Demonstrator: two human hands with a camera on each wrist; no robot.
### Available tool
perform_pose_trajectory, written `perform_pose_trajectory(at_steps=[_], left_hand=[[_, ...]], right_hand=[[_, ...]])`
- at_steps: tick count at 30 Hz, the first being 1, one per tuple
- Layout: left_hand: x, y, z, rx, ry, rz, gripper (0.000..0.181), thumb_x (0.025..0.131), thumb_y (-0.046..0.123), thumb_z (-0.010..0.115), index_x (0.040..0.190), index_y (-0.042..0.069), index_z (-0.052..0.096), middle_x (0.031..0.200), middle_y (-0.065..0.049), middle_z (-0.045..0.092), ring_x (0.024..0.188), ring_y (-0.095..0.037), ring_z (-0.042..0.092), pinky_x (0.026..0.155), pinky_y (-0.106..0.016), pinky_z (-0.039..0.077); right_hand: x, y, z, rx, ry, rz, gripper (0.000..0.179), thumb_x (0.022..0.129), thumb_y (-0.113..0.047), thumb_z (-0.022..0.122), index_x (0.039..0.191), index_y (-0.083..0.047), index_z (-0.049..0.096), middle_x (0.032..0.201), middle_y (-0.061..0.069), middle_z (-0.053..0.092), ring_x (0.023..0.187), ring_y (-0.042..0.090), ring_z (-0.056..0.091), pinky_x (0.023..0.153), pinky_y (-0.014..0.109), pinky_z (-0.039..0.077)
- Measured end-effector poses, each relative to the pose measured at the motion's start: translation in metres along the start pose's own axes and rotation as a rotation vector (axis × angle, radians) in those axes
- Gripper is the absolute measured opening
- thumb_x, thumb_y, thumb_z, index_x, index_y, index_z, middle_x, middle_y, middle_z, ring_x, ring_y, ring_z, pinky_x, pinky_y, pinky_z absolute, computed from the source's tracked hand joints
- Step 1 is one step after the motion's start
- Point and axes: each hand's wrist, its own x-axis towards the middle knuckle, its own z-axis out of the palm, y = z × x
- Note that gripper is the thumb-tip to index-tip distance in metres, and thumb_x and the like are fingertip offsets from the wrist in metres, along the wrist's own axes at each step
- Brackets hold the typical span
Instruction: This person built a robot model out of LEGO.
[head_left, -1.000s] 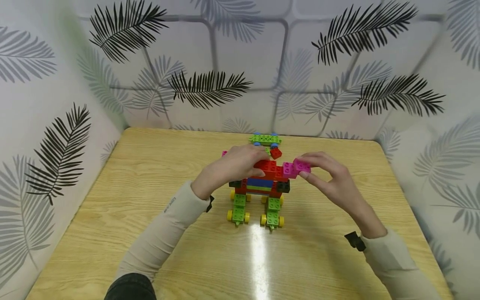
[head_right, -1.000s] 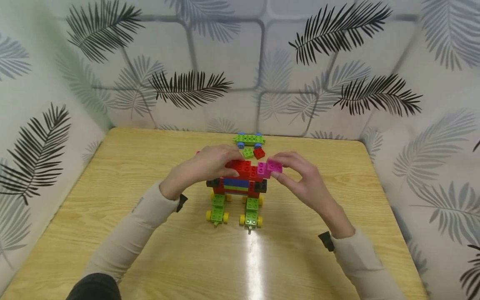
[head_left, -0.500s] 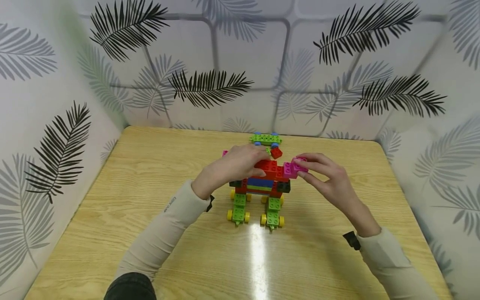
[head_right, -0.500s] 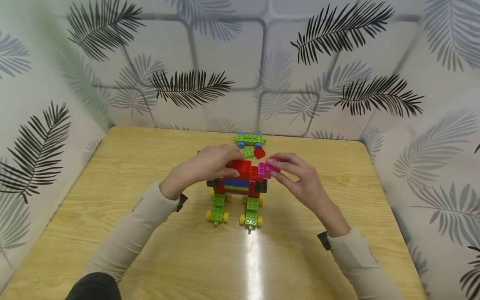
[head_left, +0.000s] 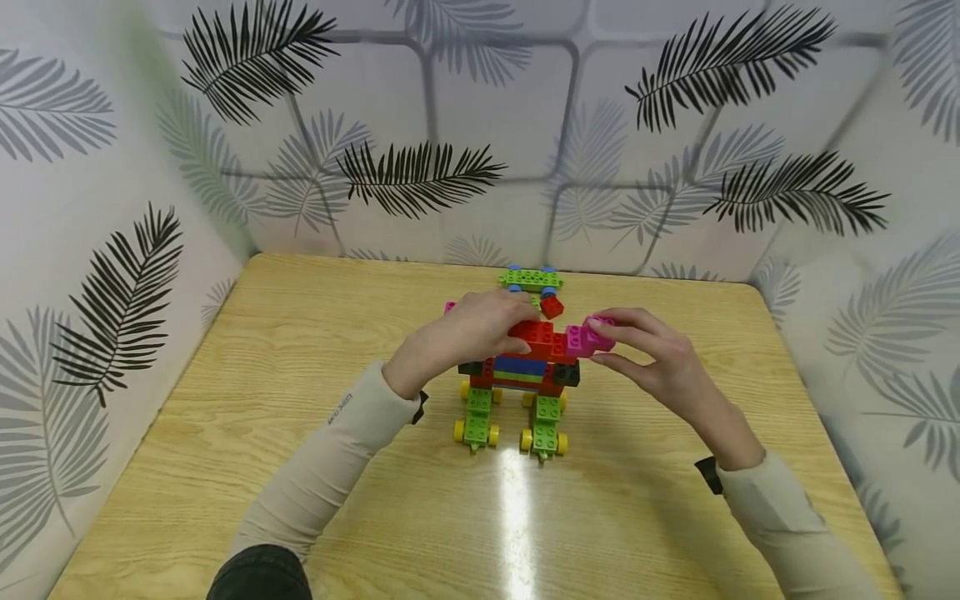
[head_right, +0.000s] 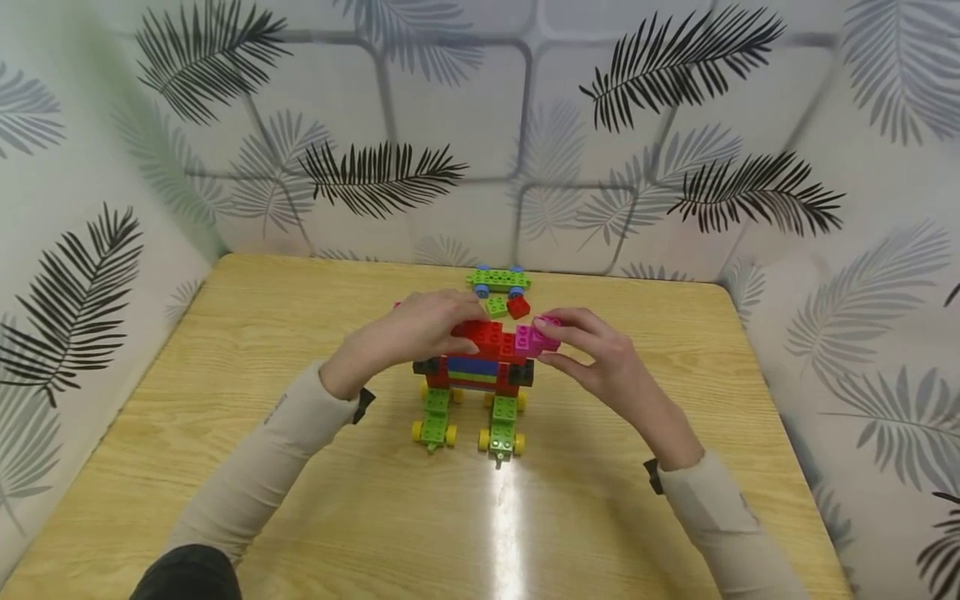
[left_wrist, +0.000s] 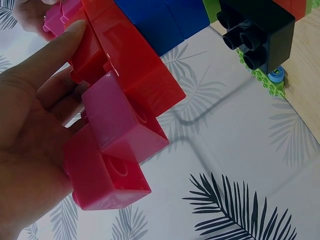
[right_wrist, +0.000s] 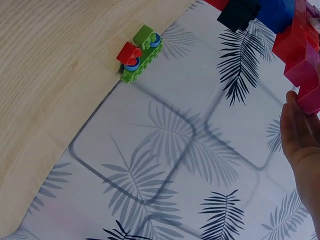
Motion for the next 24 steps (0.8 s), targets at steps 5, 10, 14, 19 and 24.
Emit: perform_pose_trajectory(at_steps=[5, 10, 14, 19, 24], left_hand=[[-0.001, -0.001, 0.0, -0.006, 0.003, -0.002, 0.038, 0.09, 0.03, 0.068, 0.124, 0.011, 0.065, 0.114, -0.002, 0.062, 0.104, -0.02, 0.058, 0.084, -0.033, 0.052], [-0.002, -0.002, -0.001, -0.016, 0.003, -0.003, 0.038, 0.091, 0.029, 0.068, 0.124, 0.011, 0.065, 0.115, -0.002, 0.062, 0.105, -0.02, 0.058, 0.084, -0.034, 0.052], [-0.002, -0.002, -0.001, -0.017, -0.002, -0.005, 0.038, 0.09, 0.029, 0.068, 0.124, 0.011, 0.064, 0.115, -0.003, 0.062, 0.104, -0.02, 0.058, 0.084, -0.034, 0.052], [-0.002, -0.002, -0.002, -0.008, 0.0, -0.006, 0.038, 0.09, 0.029, 0.068, 0.124, 0.011, 0.065, 0.114, -0.002, 0.062, 0.102, -0.02, 0.058, 0.085, -0.033, 0.051], [-0.001, -0.001, -0.001, -0.01, -0.004, -0.001, 0.039, 0.091, 0.03, 0.068, 0.124, 0.011, 0.064, 0.114, -0.002, 0.061, 0.101, -0.02, 0.057, 0.083, -0.034, 0.051]], right_hand=[[0.002, 0.002, 0.003, -0.067, -0.037, -0.059, 0.066, 0.059, 0.008, 0.085, 0.122, -0.001, 0.064, 0.116, 0.016, 0.061, 0.103, 0.026, 0.06, 0.097, 0.014, 0.039], [0.001, 0.003, 0.011, -0.172, -0.011, -0.08, 0.066, 0.059, 0.003, 0.088, 0.12, -0.001, 0.062, 0.115, 0.017, 0.061, 0.101, 0.028, 0.06, 0.095, 0.023, 0.045], [0.001, 0.005, 0.017, -0.219, 0.014, -0.107, 0.068, 0.057, 0.004, 0.09, 0.119, 0.0, 0.06, 0.115, 0.018, 0.06, 0.099, 0.029, 0.059, 0.082, 0.04, 0.052], [0.002, 0.006, 0.023, -0.246, 0.017, -0.118, 0.069, 0.055, 0.006, 0.09, 0.116, 0.001, 0.058, 0.115, 0.02, 0.057, 0.098, 0.032, 0.057, 0.078, 0.045, 0.051], [0.0, 0.007, 0.024, -0.257, 0.006, -0.1, 0.066, 0.057, 0.005, 0.09, 0.115, 0.002, 0.058, 0.115, 0.021, 0.057, 0.099, 0.034, 0.055, 0.078, 0.044, 0.05]])
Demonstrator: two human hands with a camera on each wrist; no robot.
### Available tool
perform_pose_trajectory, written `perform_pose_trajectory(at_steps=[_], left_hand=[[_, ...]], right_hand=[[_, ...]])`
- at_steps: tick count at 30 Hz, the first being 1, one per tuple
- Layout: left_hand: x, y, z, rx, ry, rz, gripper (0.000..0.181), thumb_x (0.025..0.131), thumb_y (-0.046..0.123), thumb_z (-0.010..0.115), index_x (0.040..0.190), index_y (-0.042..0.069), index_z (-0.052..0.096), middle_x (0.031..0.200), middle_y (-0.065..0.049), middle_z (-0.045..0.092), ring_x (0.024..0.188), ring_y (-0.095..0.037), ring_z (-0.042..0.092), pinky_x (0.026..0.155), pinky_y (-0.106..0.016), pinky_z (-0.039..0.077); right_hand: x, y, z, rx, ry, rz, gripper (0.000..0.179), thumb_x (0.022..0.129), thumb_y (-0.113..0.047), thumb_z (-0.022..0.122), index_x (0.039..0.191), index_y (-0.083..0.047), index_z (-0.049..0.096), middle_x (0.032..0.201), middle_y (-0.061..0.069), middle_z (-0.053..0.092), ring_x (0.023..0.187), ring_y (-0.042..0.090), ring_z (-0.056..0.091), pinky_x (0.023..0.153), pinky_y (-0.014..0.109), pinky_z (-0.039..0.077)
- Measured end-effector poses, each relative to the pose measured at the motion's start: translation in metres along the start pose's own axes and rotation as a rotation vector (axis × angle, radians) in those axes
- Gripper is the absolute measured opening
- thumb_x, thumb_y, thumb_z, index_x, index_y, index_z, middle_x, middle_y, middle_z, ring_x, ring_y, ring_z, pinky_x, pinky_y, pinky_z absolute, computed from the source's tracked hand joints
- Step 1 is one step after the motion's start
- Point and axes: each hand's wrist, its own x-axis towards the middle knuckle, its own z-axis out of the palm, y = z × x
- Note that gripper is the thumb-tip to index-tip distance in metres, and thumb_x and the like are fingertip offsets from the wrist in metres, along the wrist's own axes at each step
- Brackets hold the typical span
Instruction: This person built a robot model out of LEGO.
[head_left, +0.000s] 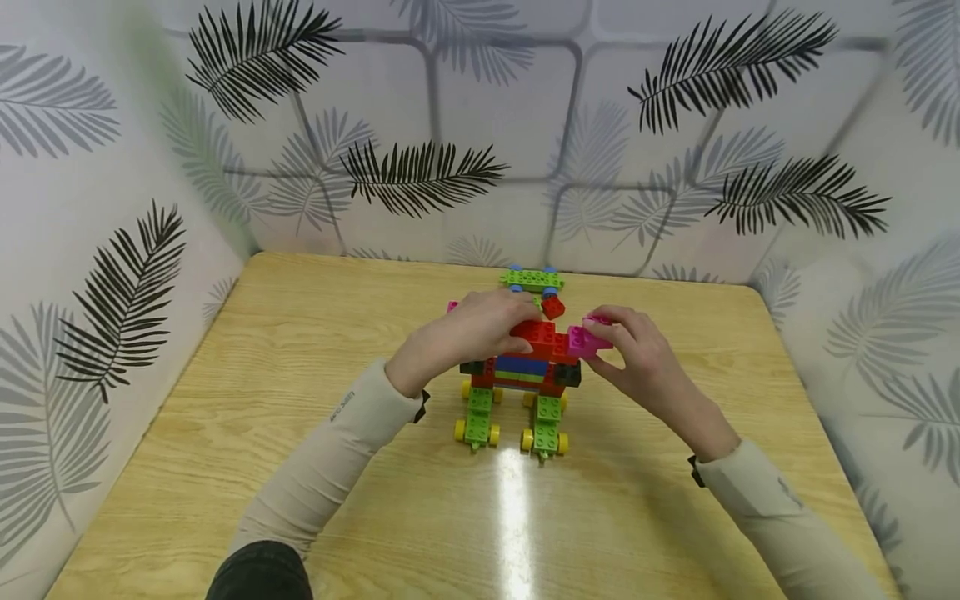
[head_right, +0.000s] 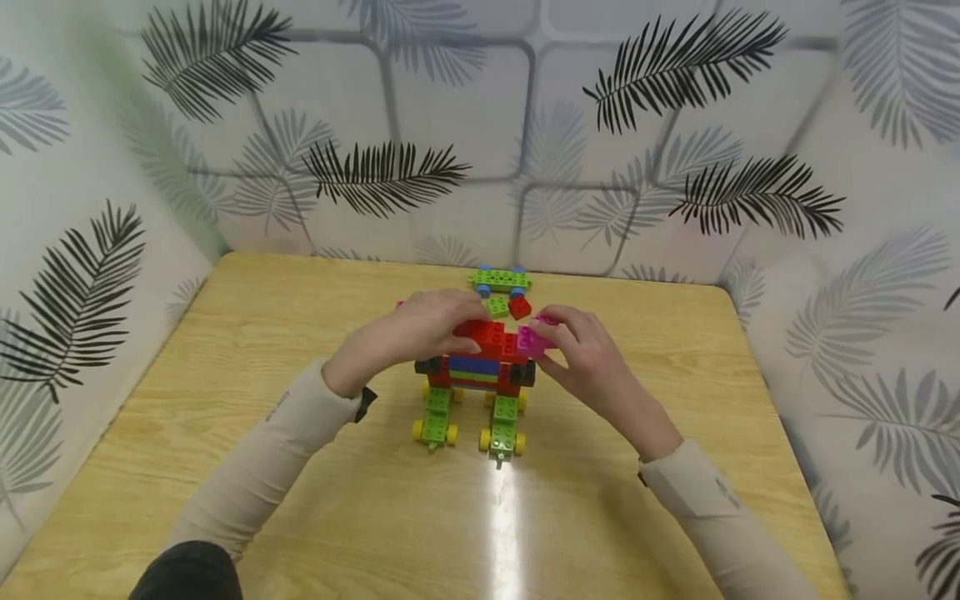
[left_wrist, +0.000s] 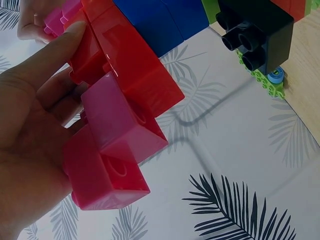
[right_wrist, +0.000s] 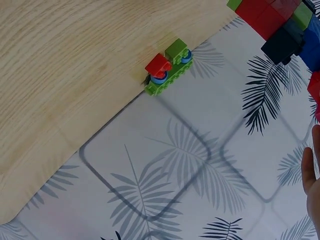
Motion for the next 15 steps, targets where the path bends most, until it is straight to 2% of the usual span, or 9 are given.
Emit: perform_pose_trajectory(at_steps=[4, 10, 15], left_hand=[[0.0002, 0.0003, 0.0009, 0.007, 0.004, 0.004, 0.039, 0.09, 0.03, 0.068, 0.124, 0.011, 0.064, 0.113, -0.002, 0.061, 0.1, -0.019, 0.057, 0.082, -0.035, 0.051], [0.0006, 0.0008, 0.0004, 0.007, 0.007, -0.003, 0.038, 0.09, 0.03, 0.069, 0.124, 0.012, 0.065, 0.113, -0.002, 0.062, 0.102, -0.019, 0.058, 0.083, -0.033, 0.051], [0.0008, 0.0012, 0.0011, 0.005, 0.015, 0.001, 0.038, 0.09, 0.029, 0.069, 0.123, 0.011, 0.065, 0.112, -0.002, 0.062, 0.1, -0.02, 0.058, 0.082, -0.034, 0.052]], right_hand=[[-0.0028, -0.0006, -0.0013, 0.001, -0.015, 0.025, 0.067, 0.059, 0.005, 0.089, 0.117, 0.0, 0.058, 0.117, 0.02, 0.056, 0.1, 0.033, 0.054, 0.079, 0.044, 0.049], [-0.0037, 0.0004, 0.0, -0.003, 0.03, 0.009, 0.07, 0.054, 0.008, 0.09, 0.117, 0.001, 0.06, 0.115, 0.02, 0.058, 0.097, 0.032, 0.056, 0.077, 0.043, 0.051], [-0.005, 0.0009, 0.0002, -0.013, 0.037, 0.01, 0.068, 0.055, 0.008, 0.09, 0.115, 0.002, 0.061, 0.114, 0.02, 0.059, 0.097, 0.032, 0.057, 0.078, 0.042, 0.05]])
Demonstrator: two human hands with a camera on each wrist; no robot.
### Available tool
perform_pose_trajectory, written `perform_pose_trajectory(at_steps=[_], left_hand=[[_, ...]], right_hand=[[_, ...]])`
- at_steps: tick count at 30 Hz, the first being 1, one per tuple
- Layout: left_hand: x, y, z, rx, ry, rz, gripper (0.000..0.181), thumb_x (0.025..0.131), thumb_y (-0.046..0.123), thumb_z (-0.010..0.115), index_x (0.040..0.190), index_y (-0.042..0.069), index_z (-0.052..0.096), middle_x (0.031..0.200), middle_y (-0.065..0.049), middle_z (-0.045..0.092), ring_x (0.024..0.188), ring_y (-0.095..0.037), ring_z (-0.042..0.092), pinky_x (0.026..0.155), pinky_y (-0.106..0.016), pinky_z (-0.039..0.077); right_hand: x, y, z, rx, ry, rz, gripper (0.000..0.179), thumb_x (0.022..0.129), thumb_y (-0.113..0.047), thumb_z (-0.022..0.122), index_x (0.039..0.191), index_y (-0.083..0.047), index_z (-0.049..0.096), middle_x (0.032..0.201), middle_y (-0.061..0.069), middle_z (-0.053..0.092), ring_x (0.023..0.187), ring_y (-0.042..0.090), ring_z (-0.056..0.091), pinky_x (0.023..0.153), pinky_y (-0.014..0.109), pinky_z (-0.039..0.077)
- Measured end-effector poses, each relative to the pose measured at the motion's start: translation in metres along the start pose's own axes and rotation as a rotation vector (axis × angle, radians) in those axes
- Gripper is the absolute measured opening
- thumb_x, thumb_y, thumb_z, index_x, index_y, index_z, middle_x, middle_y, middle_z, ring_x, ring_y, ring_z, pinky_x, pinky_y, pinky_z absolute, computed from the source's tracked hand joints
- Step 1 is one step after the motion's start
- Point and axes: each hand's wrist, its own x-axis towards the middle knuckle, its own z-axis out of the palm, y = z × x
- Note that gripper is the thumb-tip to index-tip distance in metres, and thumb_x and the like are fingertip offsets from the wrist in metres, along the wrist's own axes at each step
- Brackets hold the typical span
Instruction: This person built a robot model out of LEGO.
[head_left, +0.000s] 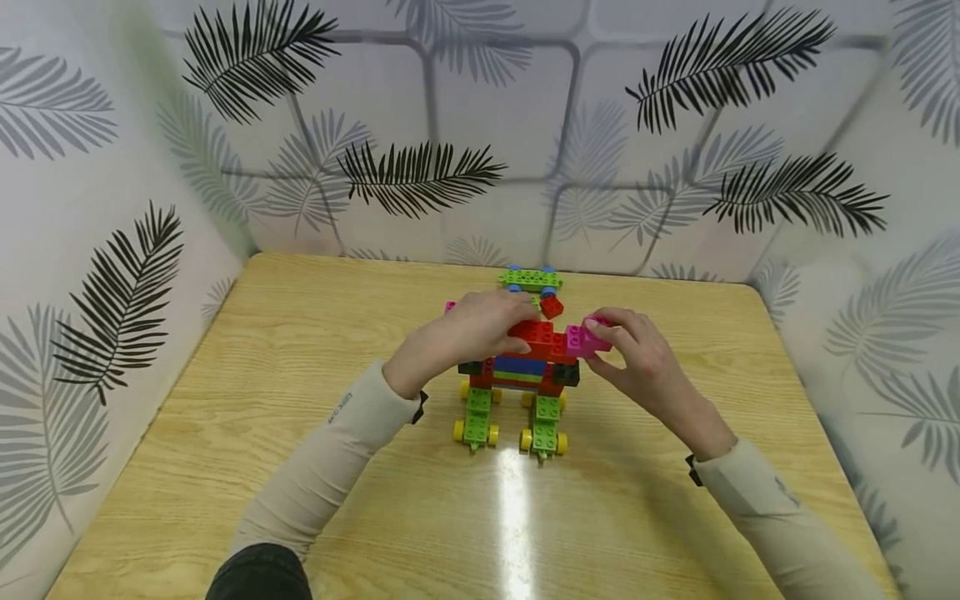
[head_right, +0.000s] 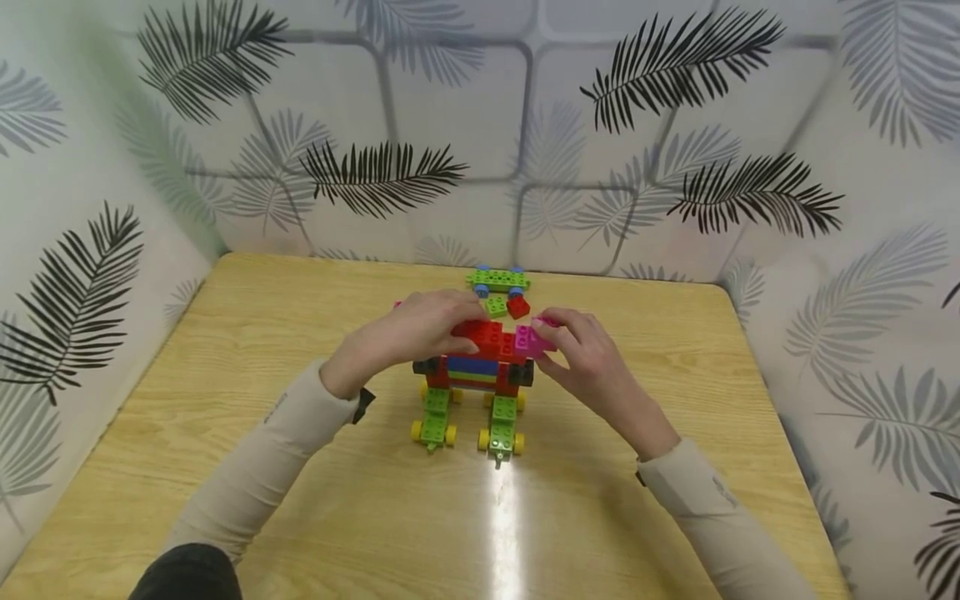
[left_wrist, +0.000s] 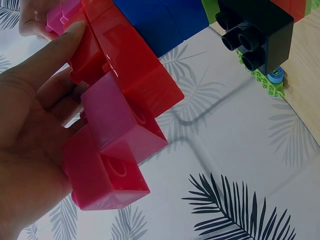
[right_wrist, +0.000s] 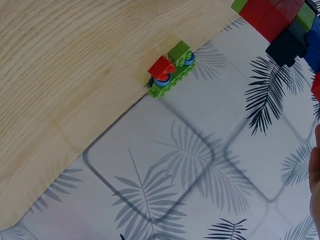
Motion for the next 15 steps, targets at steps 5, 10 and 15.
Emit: perform_pose_trajectory(at_steps=[5, 10, 15], left_hand=[[-0.0001, -0.0003, 0.001, 0.003, 0.009, 0.009, 0.039, 0.09, 0.03, 0.069, 0.124, 0.012, 0.064, 0.113, -0.003, 0.062, 0.101, -0.02, 0.058, 0.082, -0.035, 0.052], [0.0002, -0.0001, 0.0006, 0.008, 0.013, 0.009, 0.04, 0.089, 0.03, 0.07, 0.124, 0.012, 0.064, 0.113, -0.003, 0.062, 0.101, -0.02, 0.058, 0.082, -0.035, 0.052], [-0.0008, 0.0005, -0.0006, 0.018, -0.001, 0.002, 0.041, 0.09, 0.03, 0.069, 0.125, 0.012, 0.063, 0.114, -0.003, 0.062, 0.102, -0.02, 0.058, 0.083, -0.035, 0.051]], right_hand=[[-0.0001, 0.0001, -0.0008, 0.004, -0.001, -0.008, 0.068, 0.054, 0.007, 0.09, 0.116, 0.003, 0.062, 0.113, 0.021, 0.06, 0.096, 0.035, 0.057, 0.079, 0.047, 0.051], [0.0001, -0.0001, 0.0005, 0.003, 0.007, 0.003, 0.066, 0.055, 0.008, 0.09, 0.115, 0.003, 0.061, 0.112, 0.021, 0.06, 0.096, 0.035, 0.057, 0.079, 0.047, 0.051], [0.0002, -0.0026, 0.0031, 0.001, 0.006, 0.026, 0.066, 0.055, 0.009, 0.089, 0.113, 0.002, 0.058, 0.113, 0.02, 0.059, 0.098, 0.033, 0.056, 0.079, 0.043, 0.05]])
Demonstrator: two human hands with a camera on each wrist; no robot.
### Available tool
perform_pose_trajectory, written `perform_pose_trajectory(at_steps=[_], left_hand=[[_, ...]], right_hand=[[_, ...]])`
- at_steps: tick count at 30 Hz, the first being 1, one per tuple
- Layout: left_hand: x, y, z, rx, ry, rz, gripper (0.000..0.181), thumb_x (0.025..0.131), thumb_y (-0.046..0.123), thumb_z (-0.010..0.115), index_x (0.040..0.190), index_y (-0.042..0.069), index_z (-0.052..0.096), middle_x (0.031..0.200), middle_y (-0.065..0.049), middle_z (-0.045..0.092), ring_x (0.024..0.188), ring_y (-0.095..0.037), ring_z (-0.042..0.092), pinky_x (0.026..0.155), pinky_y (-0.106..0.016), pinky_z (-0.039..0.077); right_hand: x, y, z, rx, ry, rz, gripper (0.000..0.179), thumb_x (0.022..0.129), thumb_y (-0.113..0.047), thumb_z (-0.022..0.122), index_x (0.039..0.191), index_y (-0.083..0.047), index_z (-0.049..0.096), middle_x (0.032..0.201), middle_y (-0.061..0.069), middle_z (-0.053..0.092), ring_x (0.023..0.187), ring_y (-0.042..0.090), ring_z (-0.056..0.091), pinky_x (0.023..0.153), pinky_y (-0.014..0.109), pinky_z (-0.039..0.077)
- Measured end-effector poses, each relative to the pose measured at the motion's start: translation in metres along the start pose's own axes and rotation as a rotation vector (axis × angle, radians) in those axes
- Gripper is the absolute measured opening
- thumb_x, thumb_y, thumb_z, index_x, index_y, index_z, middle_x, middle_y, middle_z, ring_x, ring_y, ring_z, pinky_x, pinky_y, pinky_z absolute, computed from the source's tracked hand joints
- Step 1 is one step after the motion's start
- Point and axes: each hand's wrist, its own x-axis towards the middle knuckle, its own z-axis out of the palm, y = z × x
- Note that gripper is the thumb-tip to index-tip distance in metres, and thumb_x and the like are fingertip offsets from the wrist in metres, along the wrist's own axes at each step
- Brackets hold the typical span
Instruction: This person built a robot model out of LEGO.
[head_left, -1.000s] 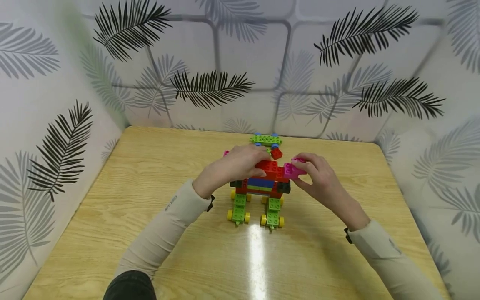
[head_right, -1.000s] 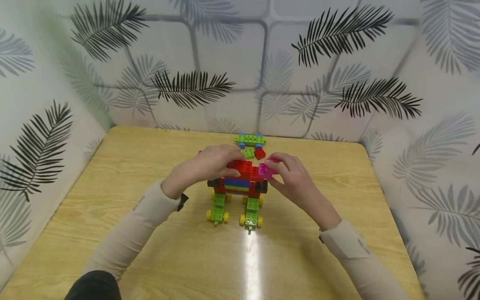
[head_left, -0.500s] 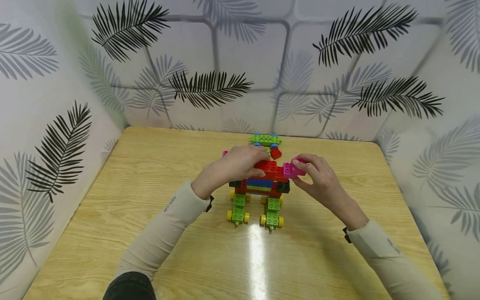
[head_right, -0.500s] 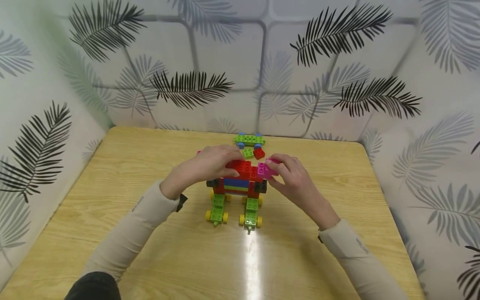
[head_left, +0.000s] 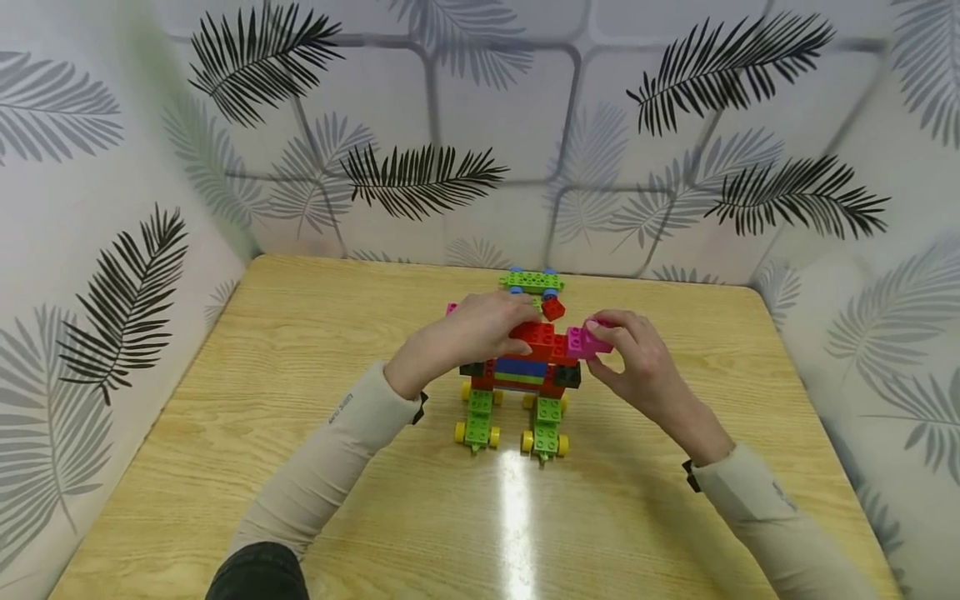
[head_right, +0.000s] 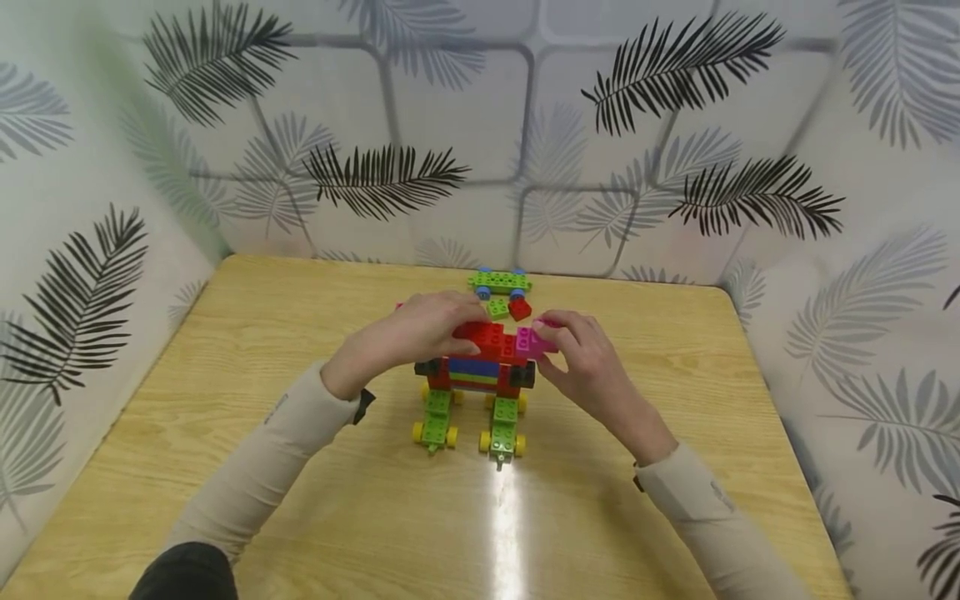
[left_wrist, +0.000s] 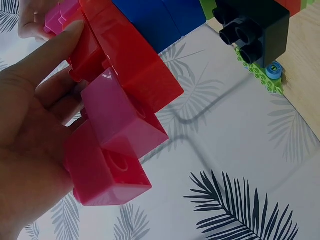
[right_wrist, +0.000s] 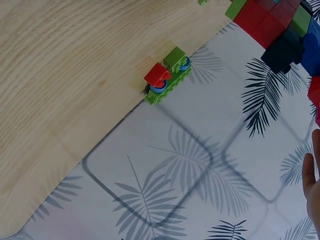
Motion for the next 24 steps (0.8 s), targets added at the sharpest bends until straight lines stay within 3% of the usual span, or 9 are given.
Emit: perform_pose_trajectory(at_steps=[2, 6, 10, 14, 17, 24], left_hand=[[0.001, 0.001, -0.001, 0.004, -0.01, -0.003, 0.041, 0.09, 0.03, 0.069, 0.126, 0.011, 0.063, 0.114, -0.003, 0.062, 0.101, -0.02, 0.058, 0.083, -0.035, 0.051], [0.003, 0.001, -0.002, 0.01, -0.035, -0.015, 0.041, 0.09, 0.03, 0.069, 0.126, 0.011, 0.063, 0.113, -0.003, 0.061, 0.098, -0.018, 0.058, 0.082, -0.033, 0.052], [0.003, 0.0, -0.003, 0.016, -0.048, -0.011, 0.041, 0.09, 0.031, 0.069, 0.125, 0.011, 0.063, 0.113, -0.003, 0.062, 0.098, -0.018, 0.058, 0.082, -0.033, 0.051], [0.0, -0.006, -0.003, -0.001, -0.042, 0.005, 0.047, 0.09, 0.035, 0.069, 0.129, 0.011, 0.06, 0.12, -0.004, 0.062, 0.107, -0.021, 0.057, 0.09, -0.035, 0.049], [-0.007, -0.012, -0.004, -0.042, -0.022, -0.008, 0.052, 0.089, 0.037, 0.07, 0.132, 0.01, 0.058, 0.126, -0.005, 0.06, 0.115, -0.023, 0.054, 0.095, -0.036, 0.046], [-0.032, -0.029, -0.006, -0.183, 0.07, -0.058, 0.053, 0.087, 0.034, 0.072, 0.133, 0.011, 0.057, 0.124, -0.004, 0.06, 0.111, -0.022, 0.052, 0.091, -0.036, 0.047]], right_hand=[[0.0, 0.0, -0.001, 0.022, -0.006, 0.0, 0.064, 0.059, 0.006, 0.088, 0.114, 0.003, 0.057, 0.114, 0.021, 0.058, 0.1, 0.034, 0.056, 0.082, 0.044, 0.048], [0.001, -0.001, -0.005, 0.091, -0.005, 0.008, 0.048, 0.083, -0.023, 0.077, 0.117, 0.005, 0.057, 0.115, 0.02, 0.059, 0.104, 0.036, 0.055, 0.089, 0.046, 0.044], [0.003, -0.003, -0.008, 0.149, 0.002, 0.072, 0.056, 0.091, -0.043, 0.063, 0.121, 0.004, 0.057, 0.115, 0.017, 0.061, 0.105, 0.033, 0.056, 0.095, 0.041, 0.043], [0.004, -0.006, -0.007, 0.198, 0.004, 0.161, 0.053, 0.081, -0.018, 0.079, 0.125, 0.002, 0.056, 0.114, 0.015, 0.061, 0.105, 0.029, 0.056, 0.099, 0.03, 0.041], [0.005, -0.007, -0.005, 0.238, 0.014, 0.198, 0.062, 0.069, 0.004, 0.083, 0.125, 0.002, 0.056, 0.113, 0.014, 0.061, 0.103, 0.027, 0.056, 0.098, 0.022, 0.039], [0.006, -0.009, -0.002, 0.287, 0.033, 0.233, 0.062, 0.069, 0.008, 0.081, 0.126, 0.002, 0.057, 0.112, 0.013, 0.061, 0.098, 0.024, 0.057, 0.092, 0.015, 0.04]])
